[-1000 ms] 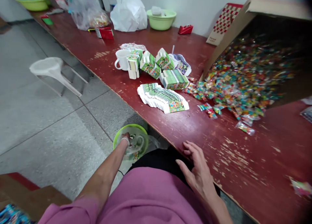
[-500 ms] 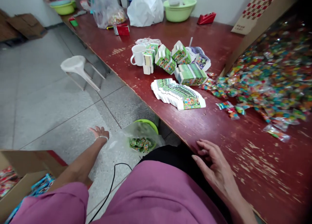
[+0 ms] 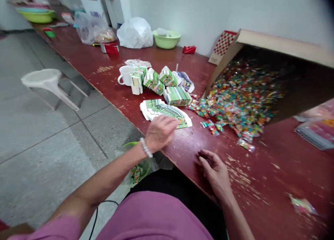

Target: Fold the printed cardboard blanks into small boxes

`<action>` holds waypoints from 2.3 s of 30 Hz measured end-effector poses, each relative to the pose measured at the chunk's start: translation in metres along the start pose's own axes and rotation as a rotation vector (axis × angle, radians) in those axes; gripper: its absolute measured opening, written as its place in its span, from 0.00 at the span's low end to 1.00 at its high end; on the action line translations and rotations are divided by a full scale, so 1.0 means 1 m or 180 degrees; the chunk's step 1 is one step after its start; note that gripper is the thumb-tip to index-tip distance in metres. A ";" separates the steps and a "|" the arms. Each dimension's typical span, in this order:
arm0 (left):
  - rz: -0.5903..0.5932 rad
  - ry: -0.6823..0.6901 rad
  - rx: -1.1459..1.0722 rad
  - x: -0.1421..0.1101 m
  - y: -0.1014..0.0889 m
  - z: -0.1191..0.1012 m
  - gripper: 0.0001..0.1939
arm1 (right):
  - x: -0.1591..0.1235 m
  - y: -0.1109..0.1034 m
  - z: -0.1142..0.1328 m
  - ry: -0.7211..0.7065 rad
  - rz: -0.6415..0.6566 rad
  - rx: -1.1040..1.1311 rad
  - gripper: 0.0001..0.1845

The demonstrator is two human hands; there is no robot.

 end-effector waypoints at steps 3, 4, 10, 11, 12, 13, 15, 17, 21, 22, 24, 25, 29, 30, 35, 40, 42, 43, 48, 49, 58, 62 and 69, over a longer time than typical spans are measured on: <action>0.0592 -0.0392 0.0508 0.042 0.046 -0.012 0.23 | 0.000 -0.005 -0.004 0.0011 -0.0214 0.0302 0.25; 0.0678 -0.0525 0.0579 0.049 0.056 -0.006 0.23 | -0.002 -0.006 -0.004 -0.0050 -0.0265 0.0331 0.24; 0.0696 -0.0578 0.0667 0.053 0.070 0.024 0.19 | -0.003 -0.007 -0.005 -0.0125 -0.0337 0.0455 0.23; 0.0652 -0.0558 0.0643 0.051 0.067 0.023 0.19 | -0.003 -0.007 -0.004 -0.0111 -0.0338 0.0502 0.23; 0.0601 -0.0542 0.0607 0.048 0.065 0.020 0.18 | -0.003 -0.007 -0.003 -0.0105 -0.0333 0.0540 0.23; 0.0543 -0.0531 0.0556 0.045 0.062 0.016 0.18 | -0.003 -0.007 -0.001 -0.0100 -0.0319 0.0562 0.24; 0.0426 -0.0529 0.0410 0.039 0.059 0.008 0.20 | -0.003 -0.007 0.002 -0.0098 -0.0272 0.0580 0.23; 0.0331 -0.0548 0.0199 0.034 0.058 0.003 0.20 | -0.004 -0.007 0.005 -0.0109 -0.0246 0.0586 0.23; 0.0220 -0.0659 -0.0428 0.025 0.053 0.000 0.12 | -0.004 -0.005 0.006 0.0067 -0.0261 0.0738 0.25; 0.0209 -0.0719 -0.0616 0.022 0.050 0.000 0.10 | -0.004 -0.004 0.008 0.0121 -0.0296 0.0838 0.26; 0.0247 -0.0857 -0.0999 0.015 0.041 -0.004 0.09 | -0.004 0.000 0.014 0.0152 -0.0365 0.1083 0.30; 0.0288 -0.0897 -0.1147 0.010 0.037 -0.007 0.10 | -0.005 0.003 0.020 0.0141 -0.0390 0.1200 0.33; 0.0976 -0.1432 -0.2747 -0.025 0.036 -0.032 0.13 | -0.011 0.022 0.045 0.0130 -0.0118 0.1693 0.26; 0.1348 -0.1685 -0.3471 -0.038 0.042 -0.043 0.15 | -0.014 0.027 0.050 0.0150 0.0034 0.1827 0.22; 0.3263 -0.2134 -0.6058 -0.088 0.051 -0.114 0.25 | -0.035 0.042 0.065 0.0232 0.0894 0.1744 0.17; 0.3261 -0.2043 -0.6202 -0.097 0.053 -0.124 0.21 | -0.050 0.040 0.074 0.0168 0.1106 0.1596 0.19; 0.3067 -0.2092 -0.6163 -0.097 0.052 -0.121 0.20 | -0.053 0.040 0.079 0.0134 0.1075 0.1603 0.21; 0.2952 -0.2148 -0.6142 -0.096 0.052 -0.119 0.19 | -0.054 0.039 0.081 0.0102 0.1026 0.1604 0.22; 0.2479 -0.2428 -0.6019 -0.090 0.049 -0.104 0.17 | -0.058 0.040 0.087 -0.0097 0.0954 0.1641 0.27; 0.2452 -0.2424 -0.6004 -0.089 0.048 -0.103 0.18 | -0.060 0.042 0.087 -0.0156 0.1003 0.1614 0.26; 0.2709 -0.2336 -0.6067 -0.093 0.048 -0.116 0.28 | -0.078 0.003 0.128 -0.2200 -0.0613 -0.1189 0.13; 0.2707 -0.2284 -0.5786 -0.095 0.048 -0.114 0.29 | -0.077 0.012 0.130 -0.2192 -0.0078 -0.1154 0.11; 0.2829 -0.2266 -0.5646 -0.096 0.050 -0.114 0.30 | -0.075 0.016 0.120 -0.1907 0.0078 -0.0869 0.08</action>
Point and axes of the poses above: each hand's wrist, its own x-axis towards the middle knuckle, its own y-axis out of the palm, z = x × y, the point moved 9 cm from there along x, towards the middle knuckle, and after that the axes turned 5 degrees about -z, right-handed, at the moved point
